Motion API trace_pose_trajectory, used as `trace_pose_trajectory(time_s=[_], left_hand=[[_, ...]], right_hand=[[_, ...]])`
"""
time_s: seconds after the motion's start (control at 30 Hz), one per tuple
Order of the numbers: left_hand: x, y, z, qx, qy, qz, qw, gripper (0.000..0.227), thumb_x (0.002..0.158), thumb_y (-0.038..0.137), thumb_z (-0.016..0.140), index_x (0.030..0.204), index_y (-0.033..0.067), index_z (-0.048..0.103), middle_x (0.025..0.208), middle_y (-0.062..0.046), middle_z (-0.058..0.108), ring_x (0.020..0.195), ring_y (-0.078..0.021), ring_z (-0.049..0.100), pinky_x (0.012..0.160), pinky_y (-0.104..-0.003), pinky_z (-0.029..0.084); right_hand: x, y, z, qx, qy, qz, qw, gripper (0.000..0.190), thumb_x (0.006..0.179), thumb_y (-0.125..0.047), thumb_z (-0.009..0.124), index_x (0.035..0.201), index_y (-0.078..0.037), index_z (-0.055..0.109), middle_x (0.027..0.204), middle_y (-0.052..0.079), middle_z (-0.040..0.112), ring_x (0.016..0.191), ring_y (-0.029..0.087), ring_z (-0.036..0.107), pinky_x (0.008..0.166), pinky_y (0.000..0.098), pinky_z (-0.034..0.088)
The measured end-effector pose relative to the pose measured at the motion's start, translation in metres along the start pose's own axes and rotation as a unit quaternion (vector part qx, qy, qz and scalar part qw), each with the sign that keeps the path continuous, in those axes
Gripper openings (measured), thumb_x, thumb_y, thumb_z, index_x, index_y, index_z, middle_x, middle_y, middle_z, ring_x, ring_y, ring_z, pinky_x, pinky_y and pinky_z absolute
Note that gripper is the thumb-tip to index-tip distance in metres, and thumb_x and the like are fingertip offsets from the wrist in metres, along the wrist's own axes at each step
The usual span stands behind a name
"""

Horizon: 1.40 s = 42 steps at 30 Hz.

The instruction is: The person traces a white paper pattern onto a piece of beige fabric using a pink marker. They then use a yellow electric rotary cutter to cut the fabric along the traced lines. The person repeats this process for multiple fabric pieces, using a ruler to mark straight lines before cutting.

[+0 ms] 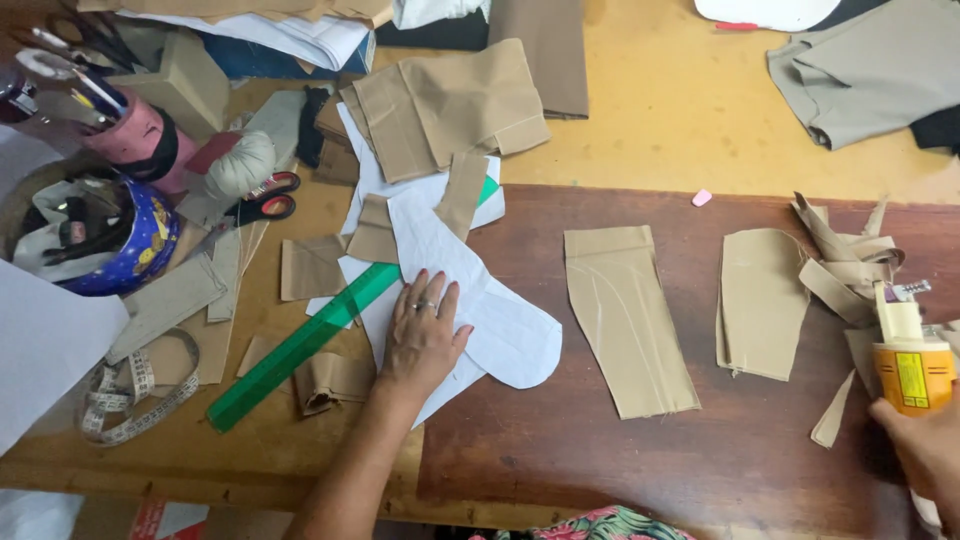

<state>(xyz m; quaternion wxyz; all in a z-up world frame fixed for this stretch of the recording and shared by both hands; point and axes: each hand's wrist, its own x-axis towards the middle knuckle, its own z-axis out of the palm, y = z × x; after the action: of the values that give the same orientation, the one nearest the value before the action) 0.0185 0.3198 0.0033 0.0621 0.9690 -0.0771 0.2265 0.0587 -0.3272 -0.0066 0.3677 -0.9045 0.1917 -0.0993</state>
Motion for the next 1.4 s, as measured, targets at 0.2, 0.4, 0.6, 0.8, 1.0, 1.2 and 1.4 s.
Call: trace_pose_trajectory(time_s=[0.2, 0.4, 0.6, 0.8, 1.0, 1.2, 1.4], left_hand=[[-0.002, -0.020, 0.045, 0.138, -0.027, 0.062, 0.988, 0.042, 0.094, 0.010, 0.046, 0.132, 0.0019, 0.061, 0.126, -0.018, 0.068, 0.114, -0.0377, 0.067, 0.091, -0.043, 0.057], [0.024, -0.007, -0.003, 0.212, 0.064, 0.079, 0.972, 0.015, 0.093, 0.011, 0.061, 0.103, 0.0118, 0.073, 0.103, -0.003, 0.076, 0.086, -0.0182, 0.075, 0.066, -0.030, 0.058], [0.039, 0.006, -0.055, 0.084, 0.156, 0.018, 0.984, 0.022, 0.096, -0.002, 0.077, 0.109, 0.0168, 0.077, 0.104, 0.001, 0.080, 0.089, -0.0222, 0.075, 0.067, -0.035, 0.054], [0.064, 0.105, -0.123, -0.596, -0.195, -0.110, 0.771, 0.020, 0.091, 0.001, 0.065, 0.108, 0.0052, 0.074, 0.087, 0.002, 0.071, 0.078, -0.0065, 0.063, 0.067, -0.021, 0.052], [0.051, 0.153, -0.100, -0.704, -0.327, -0.126, 0.617, 0.010, 0.096, 0.009, 0.065, 0.104, 0.0056, 0.070, 0.085, 0.001, 0.067, 0.076, -0.0098, 0.060, 0.063, -0.024, 0.049], [0.038, 0.123, -0.068, -0.749, -0.199, -0.190, 0.603, 0.015, 0.087, -0.004, 0.068, 0.097, 0.0046, 0.074, 0.111, -0.007, 0.072, 0.103, -0.0165, 0.067, 0.093, -0.028, 0.052], [0.067, 0.105, -0.064, -0.672, -0.264, -0.281, 0.632, 0.025, 0.103, 0.013, 0.052, 0.120, 0.0072, 0.070, 0.069, -0.012, 0.064, 0.050, -0.0190, 0.062, 0.048, -0.031, 0.056]], right_hand=[[-0.049, -0.149, -0.035, -0.420, -0.071, 0.057, 0.903, 0.075, 0.082, -0.060, 0.062, 0.142, -0.015, 0.060, 0.116, 0.031, 0.079, 0.109, 0.052, 0.073, 0.088, 0.0536, 0.054], [-0.051, -0.169, -0.023, -0.470, -0.091, 0.066, 0.875, 0.091, 0.086, -0.059, 0.064, 0.157, -0.011, 0.035, 0.124, 0.026, 0.066, 0.110, 0.048, 0.067, 0.087, 0.0618, 0.053], [-0.051, -0.150, -0.022, -0.483, -0.104, 0.041, 0.868, 0.097, 0.089, -0.059, 0.061, 0.163, -0.010, 0.022, 0.134, 0.023, 0.056, 0.114, 0.047, 0.064, 0.088, 0.0610, 0.054], [-0.079, -0.185, -0.030, -0.354, -0.040, -0.030, 0.934, 0.079, 0.092, -0.046, 0.064, 0.156, -0.007, 0.039, 0.152, 0.025, 0.046, 0.131, 0.046, 0.048, 0.105, 0.0607, 0.038], [-0.161, -0.230, -0.006, 0.061, -0.470, -0.254, 0.843, 0.089, 0.077, -0.064, 0.075, 0.140, -0.005, 0.054, 0.125, 0.010, 0.068, 0.106, 0.021, 0.064, 0.088, 0.0370, 0.056], [-0.186, -0.184, 0.019, 0.270, -0.369, 0.078, 0.886, 0.006, 0.087, -0.001, 0.074, 0.091, 0.000, 0.078, 0.074, 0.012, 0.083, 0.061, 0.012, 0.068, 0.051, 0.0238, 0.051], [-0.170, -0.207, 0.006, 0.061, -0.147, -0.475, 0.865, 0.022, 0.100, -0.026, 0.051, 0.098, -0.018, 0.072, 0.091, 0.002, 0.071, 0.071, 0.012, 0.067, 0.056, 0.0248, 0.050]])
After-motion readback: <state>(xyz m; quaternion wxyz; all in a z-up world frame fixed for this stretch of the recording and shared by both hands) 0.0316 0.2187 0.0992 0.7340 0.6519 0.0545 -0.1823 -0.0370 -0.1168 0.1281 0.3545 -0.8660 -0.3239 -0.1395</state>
